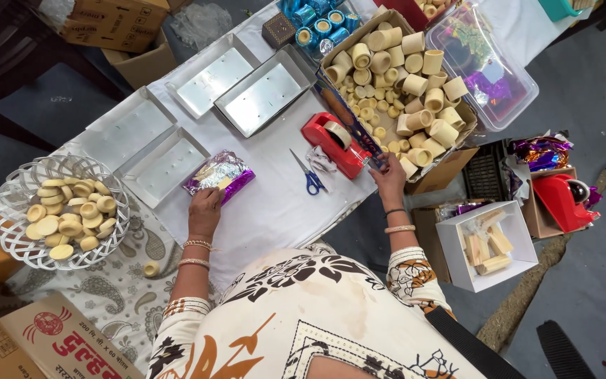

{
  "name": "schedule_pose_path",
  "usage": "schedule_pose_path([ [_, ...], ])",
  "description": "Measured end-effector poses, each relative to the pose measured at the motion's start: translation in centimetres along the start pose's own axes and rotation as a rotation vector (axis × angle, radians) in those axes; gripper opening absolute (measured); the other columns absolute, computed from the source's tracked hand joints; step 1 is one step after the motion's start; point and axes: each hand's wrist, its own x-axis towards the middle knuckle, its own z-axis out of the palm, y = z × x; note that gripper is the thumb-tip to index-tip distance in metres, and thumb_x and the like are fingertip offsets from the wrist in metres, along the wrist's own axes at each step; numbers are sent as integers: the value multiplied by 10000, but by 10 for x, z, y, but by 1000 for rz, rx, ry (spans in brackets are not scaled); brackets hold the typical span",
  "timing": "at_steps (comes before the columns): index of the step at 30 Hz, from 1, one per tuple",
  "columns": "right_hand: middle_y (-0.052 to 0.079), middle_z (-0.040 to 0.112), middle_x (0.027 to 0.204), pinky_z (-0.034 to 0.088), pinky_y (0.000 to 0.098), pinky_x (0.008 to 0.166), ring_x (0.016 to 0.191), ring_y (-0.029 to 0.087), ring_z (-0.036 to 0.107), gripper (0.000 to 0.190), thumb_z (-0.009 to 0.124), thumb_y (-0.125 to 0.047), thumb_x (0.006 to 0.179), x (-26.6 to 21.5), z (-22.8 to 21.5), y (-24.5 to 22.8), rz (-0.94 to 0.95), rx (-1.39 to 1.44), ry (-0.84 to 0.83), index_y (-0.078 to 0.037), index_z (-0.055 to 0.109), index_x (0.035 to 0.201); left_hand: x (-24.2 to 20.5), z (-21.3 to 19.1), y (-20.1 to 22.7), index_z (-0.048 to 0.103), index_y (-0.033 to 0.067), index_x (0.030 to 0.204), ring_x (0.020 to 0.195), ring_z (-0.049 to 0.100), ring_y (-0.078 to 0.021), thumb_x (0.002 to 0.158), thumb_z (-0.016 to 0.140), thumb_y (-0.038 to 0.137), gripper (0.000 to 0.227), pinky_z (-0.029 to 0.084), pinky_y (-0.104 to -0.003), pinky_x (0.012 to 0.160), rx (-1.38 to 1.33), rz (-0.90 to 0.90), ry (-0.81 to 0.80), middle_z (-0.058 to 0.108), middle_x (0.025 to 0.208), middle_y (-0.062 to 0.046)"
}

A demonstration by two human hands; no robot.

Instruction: The person wraps small, round, beige confectionery items in purple and silver foil. They place the wrapped items into a cardboard box and then seal the box with tape. The person then proceeds to wrap more confectionery items in foil.

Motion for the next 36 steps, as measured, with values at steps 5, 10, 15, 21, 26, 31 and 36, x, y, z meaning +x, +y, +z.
schedule_pose_path([
  [5,25,582,707,484,300,559,612,136,564,148,736,-103,892,12,0,-25,-98,-22,58,-81,714,1037,1,-1,0,734,67,970,945,674,-289,893,742,79,78,541,-403,875,3,16,-4,731,1026,-71],
  [10,85,665,779,515,419,698,751,277,674,166,721,-301,1001,25,4,-29,-14,-334,44,-152,783,1042,1,-1,1,744,77,978,952,673,-291,888,736,69,90,539,-399,870,-5,21,16,730,1016,-68],
  [15,143,634,989,504,497,766,916,368,641,191,733,-292,1013,43,17,-13,-189,-510,-53,-105,768,999,2,-3,2,745,78,982,944,671,-291,879,738,68,104,538,-402,874,4,25,3,720,994,-71],
  [21,131,617,979,539,453,782,894,332,667,155,781,-236,869,58,19,7,-194,-461,-189,-109,779,958,2,-6,5,746,83,972,937,669,-289,869,732,52,108,539,-399,875,3,24,-1,723,1003,-62],
  [26,150,598,976,543,413,765,850,310,655,159,796,-182,856,63,22,30,-239,-327,-190,-69,784,967,2,-4,3,742,77,972,939,667,-294,875,737,68,98,540,-398,865,-4,28,4,724,1008,-66],
  [31,90,697,882,530,320,728,770,152,654,130,718,-157,961,56,28,44,-35,-52,-212,-53,738,1036,1,-4,3,732,65,966,935,669,-295,899,744,98,76,540,-399,863,-6,10,2,723,999,-68],
  [36,9,657,958,507,256,709,792,87,569,130,592,-73,1028,62,45,88,72,298,-198,-53,670,1131,2,-3,2,741,47,983,925,668,-298,917,742,118,96,535,-402,858,-1,8,5,718,982,-82],
])
